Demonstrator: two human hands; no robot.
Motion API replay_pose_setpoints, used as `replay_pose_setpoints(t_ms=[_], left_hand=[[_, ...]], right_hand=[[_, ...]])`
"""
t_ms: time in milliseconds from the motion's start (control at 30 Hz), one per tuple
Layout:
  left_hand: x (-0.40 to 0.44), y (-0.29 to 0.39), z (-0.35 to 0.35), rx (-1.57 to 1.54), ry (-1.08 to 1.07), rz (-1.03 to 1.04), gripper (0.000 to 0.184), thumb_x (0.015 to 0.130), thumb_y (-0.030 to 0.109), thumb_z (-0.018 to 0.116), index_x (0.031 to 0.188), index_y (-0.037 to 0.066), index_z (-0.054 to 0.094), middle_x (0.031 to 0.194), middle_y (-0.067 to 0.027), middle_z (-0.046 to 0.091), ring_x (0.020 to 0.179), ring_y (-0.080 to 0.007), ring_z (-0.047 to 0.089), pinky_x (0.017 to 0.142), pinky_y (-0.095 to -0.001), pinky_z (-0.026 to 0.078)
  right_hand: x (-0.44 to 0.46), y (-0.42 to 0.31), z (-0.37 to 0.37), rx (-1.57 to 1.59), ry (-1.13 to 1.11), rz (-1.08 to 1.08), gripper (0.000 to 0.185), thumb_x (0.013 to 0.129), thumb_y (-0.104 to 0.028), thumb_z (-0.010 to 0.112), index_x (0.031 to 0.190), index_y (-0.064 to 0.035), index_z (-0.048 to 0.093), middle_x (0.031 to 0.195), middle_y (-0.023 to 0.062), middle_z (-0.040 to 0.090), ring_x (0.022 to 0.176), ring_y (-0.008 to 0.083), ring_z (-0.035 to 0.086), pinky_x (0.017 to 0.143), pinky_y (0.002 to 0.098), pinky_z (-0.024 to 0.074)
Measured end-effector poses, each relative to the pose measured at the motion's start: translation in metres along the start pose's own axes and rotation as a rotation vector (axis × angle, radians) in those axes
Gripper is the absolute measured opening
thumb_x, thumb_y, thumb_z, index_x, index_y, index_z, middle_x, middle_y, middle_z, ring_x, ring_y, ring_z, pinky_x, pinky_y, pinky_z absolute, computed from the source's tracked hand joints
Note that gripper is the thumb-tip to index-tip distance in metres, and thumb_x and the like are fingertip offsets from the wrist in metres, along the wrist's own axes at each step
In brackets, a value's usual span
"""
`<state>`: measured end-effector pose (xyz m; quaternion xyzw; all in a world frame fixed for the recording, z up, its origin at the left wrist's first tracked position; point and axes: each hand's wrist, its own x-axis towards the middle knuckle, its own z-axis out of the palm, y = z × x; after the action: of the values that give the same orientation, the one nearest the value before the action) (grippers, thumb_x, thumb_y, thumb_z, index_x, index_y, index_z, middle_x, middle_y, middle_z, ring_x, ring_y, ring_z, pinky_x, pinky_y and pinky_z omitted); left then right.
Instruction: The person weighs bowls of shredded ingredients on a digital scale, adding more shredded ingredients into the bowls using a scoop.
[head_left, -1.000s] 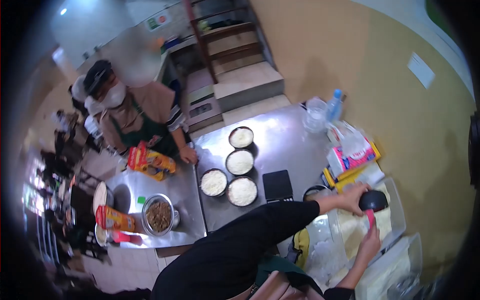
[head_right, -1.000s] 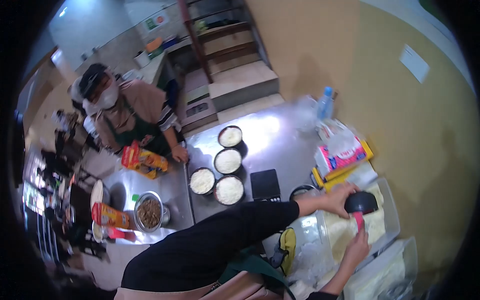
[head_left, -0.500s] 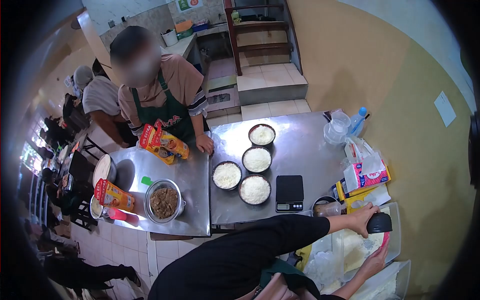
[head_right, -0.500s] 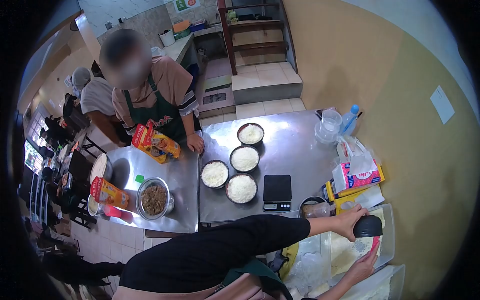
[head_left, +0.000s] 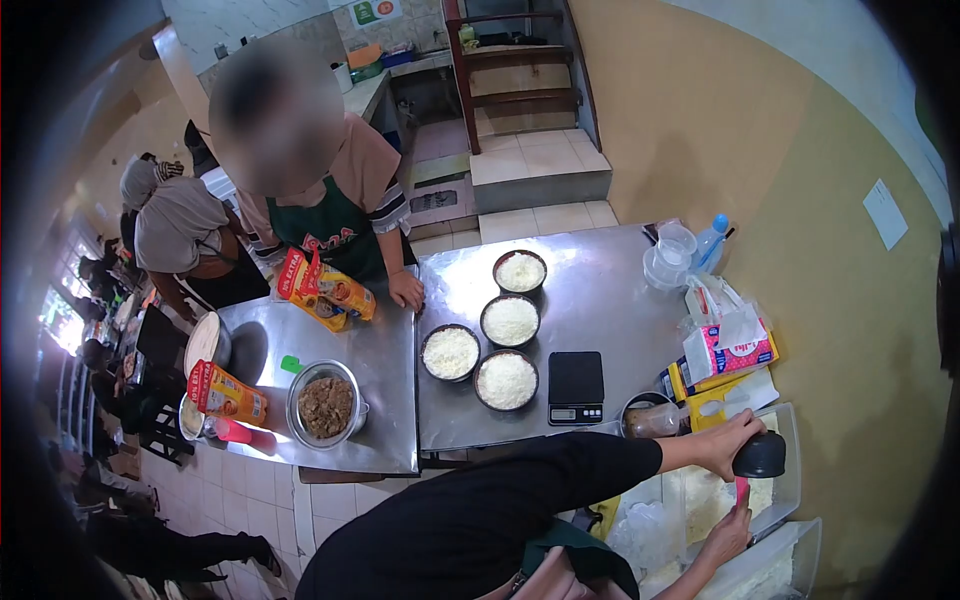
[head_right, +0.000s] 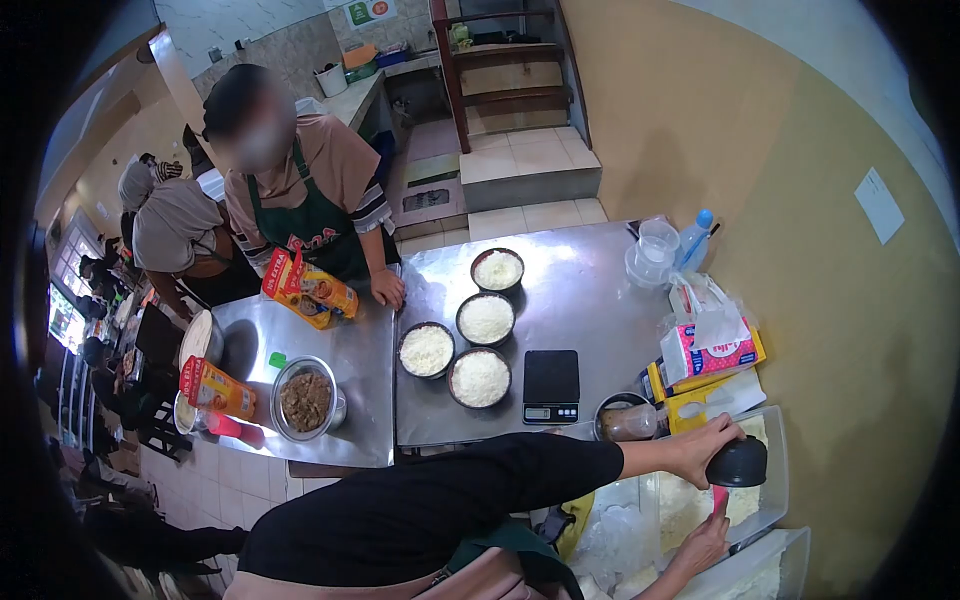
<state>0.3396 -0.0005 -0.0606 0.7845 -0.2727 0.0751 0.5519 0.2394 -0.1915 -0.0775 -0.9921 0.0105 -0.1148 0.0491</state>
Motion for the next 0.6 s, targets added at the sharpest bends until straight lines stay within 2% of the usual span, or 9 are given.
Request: replay_pose_setpoints(t_ms=[67,133,167,300,367,400,467,600], left_hand=[[-0.001,0.000,-0.001,0.022,-0.005,-0.005,0.090,0.043,0.014,0.084,0.119,0.006,0.036,0.108,-0.0159,0.039,0.101,-0.0356,0.046,0.087,-0.0391,0.042],[-0.004,0.005,-0.004,0.041,-0.064,-0.065,0.091,0.043,0.014,0.084,0.119,0.007,0.036,0.108,-0.0159,0.039,0.102,-0.0356,0.046,0.088,-0.0395,0.042],[-0.005,0.003,-0.001,0.041,-0.067,-0.064,0.091,0.043,0.014,0.084,0.119,0.007,0.036,0.108,-0.0159,0.039,0.102,-0.0356,0.046,0.088,-0.0395,0.042],[-0.004,0.001,0.001,-0.051,0.006,-0.074,0.091,0.043,0.013,0.084,0.120,0.007,0.036,0.109,-0.0160,0.039,0.103,-0.0354,0.046,0.090,-0.0396,0.041],[-0.004,0.001,-0.003,-0.070,0.027,-0.079,0.091,0.043,0.013,0.083,0.120,0.007,0.036,0.109,-0.0160,0.039,0.103,-0.0353,0.046,0.091,-0.0397,0.041],[-0.004,0.002,-0.004,-0.055,0.019,-0.077,0.090,0.044,0.013,0.083,0.120,0.007,0.036,0.109,-0.0162,0.039,0.103,-0.0353,0.046,0.091,-0.0396,0.041],[-0.005,0.004,-0.007,-0.038,0.008,-0.071,0.090,0.044,0.013,0.083,0.120,0.007,0.036,0.109,-0.0163,0.039,0.103,-0.0354,0.046,0.091,-0.0394,0.041],[-0.009,0.007,-0.009,-0.034,-0.009,-0.081,0.089,0.044,0.012,0.083,0.120,0.006,0.035,0.109,-0.0165,0.039,0.103,-0.0360,0.047,0.092,-0.0394,0.042]], right_hand=[[0.006,0.013,0.006,-0.047,0.013,-0.024,0.043,0.092,-0.011,0.046,0.135,-0.0158,0.044,0.100,0.0119,0.059,0.081,0.0351,0.058,0.067,0.0426,0.0407],[0.012,0.011,-0.006,0.221,0.425,-0.109,0.042,0.093,-0.012,0.045,0.134,-0.0123,0.044,0.107,0.0144,0.059,0.084,0.0371,0.057,0.070,0.0433,0.0410],[0.014,0.010,-0.013,0.263,0.335,-0.046,0.040,0.094,-0.013,0.044,0.134,-0.0097,0.045,0.112,0.0173,0.058,0.088,0.0383,0.057,0.071,0.0430,0.0412],[0.014,-0.011,-0.015,0.244,0.333,-0.101,0.040,0.094,-0.015,0.043,0.134,-0.0108,0.045,0.111,0.0163,0.059,0.089,0.0370,0.057,0.070,0.0420,0.0414],[0.009,-0.020,-0.022,0.122,-0.067,0.019,0.042,0.093,-0.011,0.047,0.134,-0.0120,0.045,0.116,0.0174,0.059,0.093,0.0388,0.059,0.075,0.0450,0.0448],[0.008,-0.017,-0.018,0.123,-0.069,0.017,0.042,0.093,-0.011,0.047,0.134,-0.0120,0.045,0.116,0.0174,0.059,0.093,0.0388,0.059,0.075,0.0450,0.0448],[0.009,-0.007,-0.006,0.193,0.196,-0.030,0.042,0.092,-0.012,0.047,0.134,-0.0133,0.045,0.109,0.0169,0.060,0.088,0.0385,0.059,0.072,0.0463,0.0440],[0.024,0.002,-0.003,0.212,0.375,-0.005,0.040,0.094,-0.014,0.043,0.134,-0.0132,0.045,0.108,0.0151,0.059,0.093,0.0346,0.057,0.073,0.0432,0.0416]])
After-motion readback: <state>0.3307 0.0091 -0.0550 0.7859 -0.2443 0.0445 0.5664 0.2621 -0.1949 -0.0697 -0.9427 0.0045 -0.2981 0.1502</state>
